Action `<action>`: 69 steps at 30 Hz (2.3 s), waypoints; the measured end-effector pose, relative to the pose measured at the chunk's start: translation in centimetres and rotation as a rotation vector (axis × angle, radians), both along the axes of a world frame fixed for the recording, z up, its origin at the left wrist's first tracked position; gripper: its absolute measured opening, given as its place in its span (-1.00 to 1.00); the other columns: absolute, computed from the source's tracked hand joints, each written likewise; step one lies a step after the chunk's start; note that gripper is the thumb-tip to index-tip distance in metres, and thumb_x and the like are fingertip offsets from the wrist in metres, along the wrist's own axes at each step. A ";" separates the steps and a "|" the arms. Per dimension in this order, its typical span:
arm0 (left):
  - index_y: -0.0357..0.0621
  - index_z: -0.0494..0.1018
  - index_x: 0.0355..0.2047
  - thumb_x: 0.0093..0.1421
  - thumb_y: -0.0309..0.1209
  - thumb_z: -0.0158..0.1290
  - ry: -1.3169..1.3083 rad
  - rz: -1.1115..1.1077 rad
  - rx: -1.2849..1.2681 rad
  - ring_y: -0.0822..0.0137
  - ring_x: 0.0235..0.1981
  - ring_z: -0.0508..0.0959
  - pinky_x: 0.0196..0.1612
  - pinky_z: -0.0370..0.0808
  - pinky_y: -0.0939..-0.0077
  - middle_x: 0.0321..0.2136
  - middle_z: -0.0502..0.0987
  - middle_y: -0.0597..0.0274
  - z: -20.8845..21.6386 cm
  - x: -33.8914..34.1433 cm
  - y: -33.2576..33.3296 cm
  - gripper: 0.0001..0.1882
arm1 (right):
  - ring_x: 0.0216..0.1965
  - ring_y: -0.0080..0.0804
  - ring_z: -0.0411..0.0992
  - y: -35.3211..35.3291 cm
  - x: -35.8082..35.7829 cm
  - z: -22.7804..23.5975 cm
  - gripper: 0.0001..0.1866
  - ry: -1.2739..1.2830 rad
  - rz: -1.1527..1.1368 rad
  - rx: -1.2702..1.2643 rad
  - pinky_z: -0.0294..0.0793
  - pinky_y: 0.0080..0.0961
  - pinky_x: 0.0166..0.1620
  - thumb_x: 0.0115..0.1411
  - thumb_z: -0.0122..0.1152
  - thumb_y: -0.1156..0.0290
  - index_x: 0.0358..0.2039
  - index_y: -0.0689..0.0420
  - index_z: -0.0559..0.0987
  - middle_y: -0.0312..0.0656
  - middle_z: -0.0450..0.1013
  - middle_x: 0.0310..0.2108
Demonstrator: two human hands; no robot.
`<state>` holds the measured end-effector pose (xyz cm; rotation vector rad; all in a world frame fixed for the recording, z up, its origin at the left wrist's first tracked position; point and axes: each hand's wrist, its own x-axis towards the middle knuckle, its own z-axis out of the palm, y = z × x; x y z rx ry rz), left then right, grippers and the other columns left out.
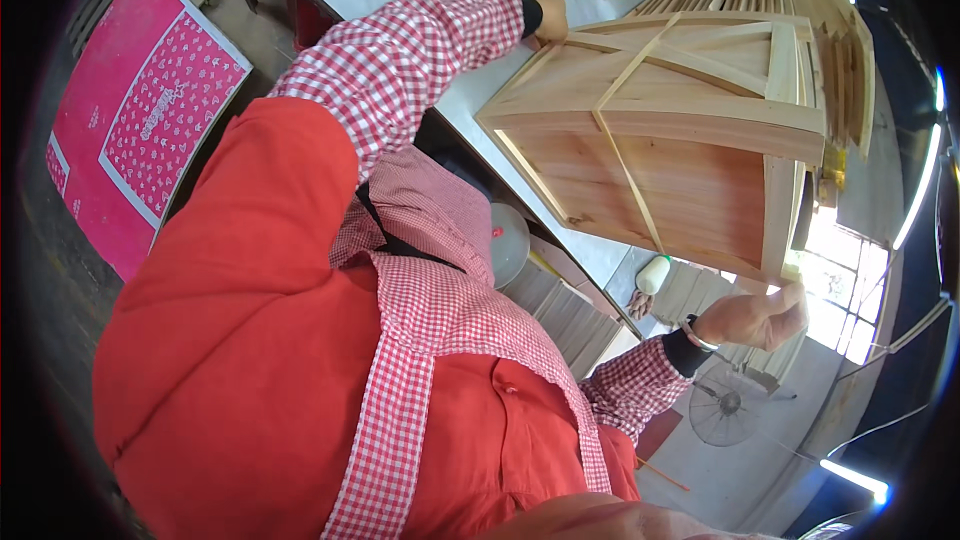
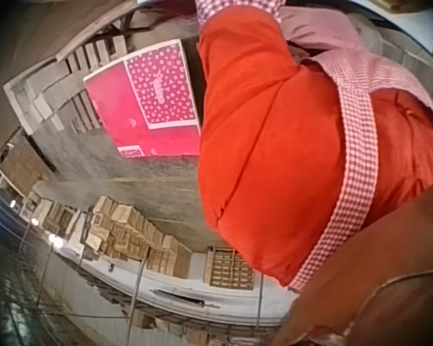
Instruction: Applying glue to wood panels and joining them together to assemble small wooden boxes.
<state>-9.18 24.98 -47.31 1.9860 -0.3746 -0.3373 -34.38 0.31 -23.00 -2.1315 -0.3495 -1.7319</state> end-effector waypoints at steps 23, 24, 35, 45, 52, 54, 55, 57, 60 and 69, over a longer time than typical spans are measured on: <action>0.02 0.54 -0.40 -0.02 -0.37 0.23 -1.345 -0.093 -0.559 0.25 -0.29 0.60 -0.10 0.43 0.29 -0.32 0.53 0.38 23.8 -13.2 1.4 -0.86 | -0.37 -0.29 0.36 -1.0 0.4 1.8 -0.91 0.028 0.082 0.066 0.38 -0.37 -0.21 0.16 -0.10 0.56 -0.48 0.19 0.37 -0.13 0.37 -0.41; 0.00 0.53 -0.42 -0.02 -0.37 0.23 -1.342 -0.064 -0.554 0.25 -0.32 0.60 -0.11 0.42 0.28 -0.34 0.53 0.37 23.8 -13.2 1.4 -0.87 | -0.36 -0.27 0.37 -1.0 0.2 1.7 -0.91 0.100 0.070 0.063 0.38 -0.37 -0.21 0.16 -0.10 0.57 -0.47 0.21 0.39 -0.12 0.39 -0.40; -0.30 0.47 -0.10 0.36 -0.29 -0.14 -0.094 0.333 -0.633 0.35 -0.10 0.48 0.06 0.33 0.46 -0.16 0.52 0.16 28.2 -7.2 -1.5 -0.67 | -0.31 -0.46 0.44 -4.9 6.6 3.5 -0.84 0.656 0.133 0.565 0.41 -0.57 -0.21 0.20 0.13 0.49 -0.25 0.29 0.56 -0.19 0.49 -0.33; -0.31 0.53 -0.26 0.38 -0.27 -0.16 -0.074 0.143 -0.511 0.50 -0.27 0.49 -0.12 0.40 0.60 -0.26 0.58 0.29 24.2 0.2 -4.8 -0.64 | -0.49 -0.66 0.32 -4.9 15.8 -0.3 -0.82 0.632 0.324 0.827 0.34 -0.64 -0.38 0.17 0.19 0.41 -0.44 0.29 0.51 -0.33 0.42 -0.56; -0.35 0.53 -0.29 0.37 -0.32 -0.22 0.112 -0.007 -0.610 0.51 -0.28 0.50 -0.14 0.41 0.61 -0.28 0.59 0.25 24.7 -0.1 -5.3 -0.62 | -0.52 -0.70 0.27 -5.4 15.6 -0.7 -0.80 0.522 0.294 0.819 0.31 -0.65 -0.42 0.15 0.17 0.45 -0.56 0.27 0.44 -0.36 0.39 -0.59; -0.35 0.53 -0.29 0.38 -0.31 -0.24 0.023 0.050 -0.586 0.50 -0.29 0.50 -0.13 0.41 0.61 -0.28 0.59 0.23 24.6 -1.2 -5.1 -0.61 | -0.52 -0.70 0.27 -5.8 15.9 -0.5 -0.81 0.542 0.314 0.759 0.30 -0.66 -0.42 0.15 0.15 0.47 -0.56 0.27 0.43 -0.37 0.38 -0.60; -0.35 0.53 -0.29 0.38 -0.31 -0.25 -0.021 0.083 -0.574 0.49 -0.29 0.50 -0.13 0.41 0.60 -0.28 0.59 0.22 24.7 -1.7 -5.1 -0.60 | -0.52 -0.70 0.26 -5.7 15.9 -0.3 -0.81 0.555 0.326 0.728 0.30 -0.66 -0.42 0.15 0.15 0.48 -0.56 0.27 0.43 -0.37 0.38 -0.60; -0.35 0.53 -0.30 0.38 -0.31 -0.25 -0.060 0.061 -0.573 0.49 -0.29 0.50 -0.13 0.41 0.60 -0.28 0.59 0.22 25.1 -1.3 -5.1 -0.59 | -0.52 -0.69 0.28 -5.3 15.7 -0.3 -0.81 0.558 0.331 0.747 0.30 -0.65 -0.41 0.15 0.15 0.46 -0.55 0.27 0.45 -0.36 0.39 -0.60; -0.35 0.53 -0.30 0.37 -0.30 -0.26 -0.146 0.015 -0.570 0.48 -0.30 0.50 -0.12 0.41 0.60 -0.29 0.59 0.21 25.6 -0.3 -4.8 -0.59 | -0.51 -0.67 0.30 -4.7 15.7 -0.1 -0.81 0.555 0.343 0.786 0.31 -0.65 -0.41 0.16 0.15 0.43 -0.52 0.28 0.48 -0.35 0.39 -0.60; -0.36 0.51 -0.37 0.35 -0.36 -0.23 -0.111 0.261 -0.653 0.46 -0.31 0.50 -0.17 0.41 0.57 -0.33 0.58 0.22 24.6 -0.3 -1.4 -0.63 | -0.59 -0.66 0.32 -3.3 7.8 4.0 -0.77 0.792 0.235 0.843 0.30 -0.67 -0.50 0.29 0.06 0.34 -0.29 0.27 0.54 -0.32 0.43 -0.55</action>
